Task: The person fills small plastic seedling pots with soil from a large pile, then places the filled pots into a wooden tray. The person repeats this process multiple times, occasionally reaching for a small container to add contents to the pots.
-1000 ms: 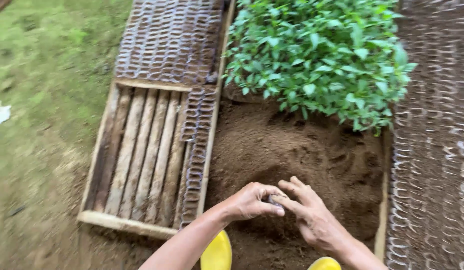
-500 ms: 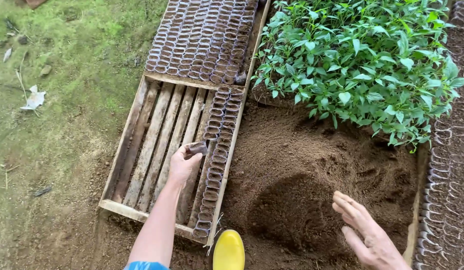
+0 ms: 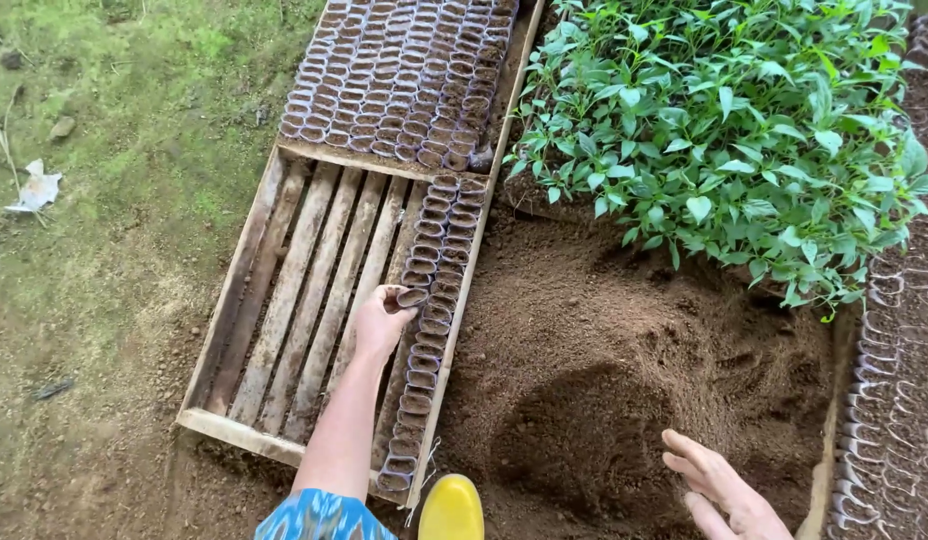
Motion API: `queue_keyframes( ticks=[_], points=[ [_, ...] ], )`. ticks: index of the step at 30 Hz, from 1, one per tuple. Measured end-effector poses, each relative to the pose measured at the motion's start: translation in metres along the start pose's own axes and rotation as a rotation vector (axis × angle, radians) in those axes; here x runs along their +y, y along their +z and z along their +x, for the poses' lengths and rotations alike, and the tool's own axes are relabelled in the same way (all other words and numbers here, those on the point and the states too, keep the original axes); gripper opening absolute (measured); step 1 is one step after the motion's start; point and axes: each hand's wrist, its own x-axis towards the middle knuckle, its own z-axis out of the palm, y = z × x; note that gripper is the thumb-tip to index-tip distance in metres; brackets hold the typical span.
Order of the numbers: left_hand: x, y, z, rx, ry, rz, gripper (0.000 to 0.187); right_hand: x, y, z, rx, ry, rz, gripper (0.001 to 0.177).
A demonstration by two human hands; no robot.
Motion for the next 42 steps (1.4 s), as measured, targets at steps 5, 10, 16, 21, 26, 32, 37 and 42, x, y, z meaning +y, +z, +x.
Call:
queue_keyframes(
  ticks=[5, 10, 16, 21, 26, 32, 37, 42],
  points=[
    [-0.018, 0.009, 0.021, 0.038, 0.12, 0.135, 0.035, 0.003, -0.001, 0.002, 0.001, 0.0, 0.001, 0.068],
    [-0.019, 0.012, 0.028, 0.071, 0.177, 0.237, 0.035, 0.013, -0.002, 0.005, 0.0, -0.024, 0.006, 0.068],
    [0.008, 0.016, 0.01, 0.138, 0.108, 0.162, 0.04, 0.02, -0.006, 0.007, -0.041, -0.035, -0.052, 0.069],
    [-0.022, 0.028, 0.04, 0.139, 0.287, 0.306, 0.067, 0.019, -0.006, 0.008, -0.045, -0.02, -0.062, 0.065],
    [-0.022, 0.028, 0.036, 0.119, 0.332, 0.328, 0.07, 0.02, -0.004, 0.007, -0.033, -0.036, -0.093, 0.062],
    [-0.006, 0.025, 0.021, 0.098, 0.272, 0.341, 0.074, 0.014, -0.005, 0.006, -0.029, -0.049, -0.13, 0.059],
    [-0.001, 0.024, 0.017, 0.111, 0.296, 0.34, 0.08, 0.014, -0.006, 0.005, -0.04, -0.059, -0.144, 0.061],
    [0.014, 0.022, 0.005, 0.113, 0.193, 0.319, 0.08, 0.009, -0.006, 0.003, -0.022, -0.09, -0.133, 0.059]
  ],
)
